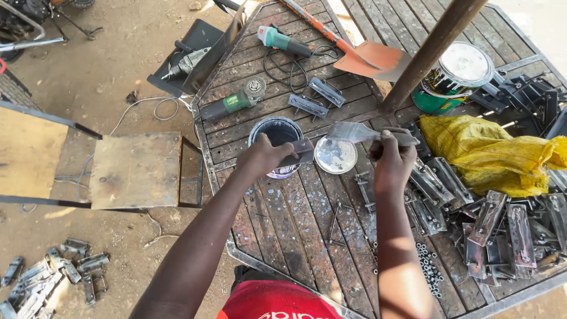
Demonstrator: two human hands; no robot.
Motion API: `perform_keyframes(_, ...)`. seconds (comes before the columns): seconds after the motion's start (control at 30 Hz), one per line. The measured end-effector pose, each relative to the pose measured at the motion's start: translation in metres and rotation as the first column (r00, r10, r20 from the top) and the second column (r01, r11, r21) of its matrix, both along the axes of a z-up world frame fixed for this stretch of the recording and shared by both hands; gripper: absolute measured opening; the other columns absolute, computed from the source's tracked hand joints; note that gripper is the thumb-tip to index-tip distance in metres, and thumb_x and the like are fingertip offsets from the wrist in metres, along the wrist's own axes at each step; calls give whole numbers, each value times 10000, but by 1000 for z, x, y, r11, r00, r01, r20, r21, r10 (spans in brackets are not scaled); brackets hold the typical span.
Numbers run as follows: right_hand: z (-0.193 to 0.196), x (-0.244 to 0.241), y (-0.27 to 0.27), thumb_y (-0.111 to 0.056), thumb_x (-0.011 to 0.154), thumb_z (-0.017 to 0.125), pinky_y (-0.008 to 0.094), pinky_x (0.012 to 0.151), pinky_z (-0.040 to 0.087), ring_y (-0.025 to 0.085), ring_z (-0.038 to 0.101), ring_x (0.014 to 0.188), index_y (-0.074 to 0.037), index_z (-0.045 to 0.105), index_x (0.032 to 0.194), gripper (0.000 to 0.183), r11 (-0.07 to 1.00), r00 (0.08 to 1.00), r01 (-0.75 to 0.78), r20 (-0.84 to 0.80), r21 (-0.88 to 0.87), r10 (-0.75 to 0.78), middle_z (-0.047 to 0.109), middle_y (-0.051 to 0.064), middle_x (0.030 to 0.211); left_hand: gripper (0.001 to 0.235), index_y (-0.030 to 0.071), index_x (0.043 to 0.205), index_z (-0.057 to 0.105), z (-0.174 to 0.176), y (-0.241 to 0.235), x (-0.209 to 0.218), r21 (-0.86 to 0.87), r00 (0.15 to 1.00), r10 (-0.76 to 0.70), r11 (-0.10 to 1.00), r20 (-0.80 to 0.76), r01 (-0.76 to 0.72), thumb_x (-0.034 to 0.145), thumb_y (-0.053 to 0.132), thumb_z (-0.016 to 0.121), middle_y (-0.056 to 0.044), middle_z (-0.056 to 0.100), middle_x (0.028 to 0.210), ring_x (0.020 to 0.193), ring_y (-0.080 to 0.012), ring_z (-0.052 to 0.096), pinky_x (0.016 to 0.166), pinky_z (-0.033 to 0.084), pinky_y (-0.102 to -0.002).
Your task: Dipping metal components into a container of black paint and using a metal plate to scrape off excess paint.
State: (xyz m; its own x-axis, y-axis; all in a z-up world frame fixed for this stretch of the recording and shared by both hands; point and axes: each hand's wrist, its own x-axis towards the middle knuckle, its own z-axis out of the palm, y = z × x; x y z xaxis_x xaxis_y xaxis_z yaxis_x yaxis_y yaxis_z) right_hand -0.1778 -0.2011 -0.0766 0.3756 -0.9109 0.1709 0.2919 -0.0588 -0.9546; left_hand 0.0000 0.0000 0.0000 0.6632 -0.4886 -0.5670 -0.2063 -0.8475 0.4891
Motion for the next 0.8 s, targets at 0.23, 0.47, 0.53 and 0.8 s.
perform_keyframes(0.23,-8,-41,23,-92,1037,582,257,504,502,146,578,527,-36,626,970,98,985,970,-171,-176,-12,166,581,87,619,937,33,1321,456,-19,-8,-41,86,962,-84,994,258,63,731,754,559,-256,630,1296,1217,-455,627,1022,494,-533)
perform_keyframes(0.47,0,-55,54,-59,950,641,301,493,483,158,576,520,-15,645,892,73,975,942,-219,-263,-20,207,573,93,596,930,3,1252,480,-21,-10,-75,56,917,-126,992,379,113,723,765,550,-279,662,1165,1106,-493,669,938,528,-564)
perform_keyframes(0.53,3,-65,51,-70,944,643,334,484,457,171,556,505,-17,662,876,88,972,918,-228,-345,-64,193,570,101,584,895,-5,1234,492,-19,-8,-84,37,903,-116,993,413,111,738,736,571,-289,665,1138,1080,-501,676,921,536,-572)
perform_keyframes(0.8,41,-89,50,-20,977,561,255,615,448,107,548,644,-79,665,968,120,950,937,-278,-258,-143,235,579,29,699,992,-21,1258,469,-43,8,-92,98,829,-163,987,536,130,711,801,570,-283,670,1065,1000,-506,697,835,557,-586)
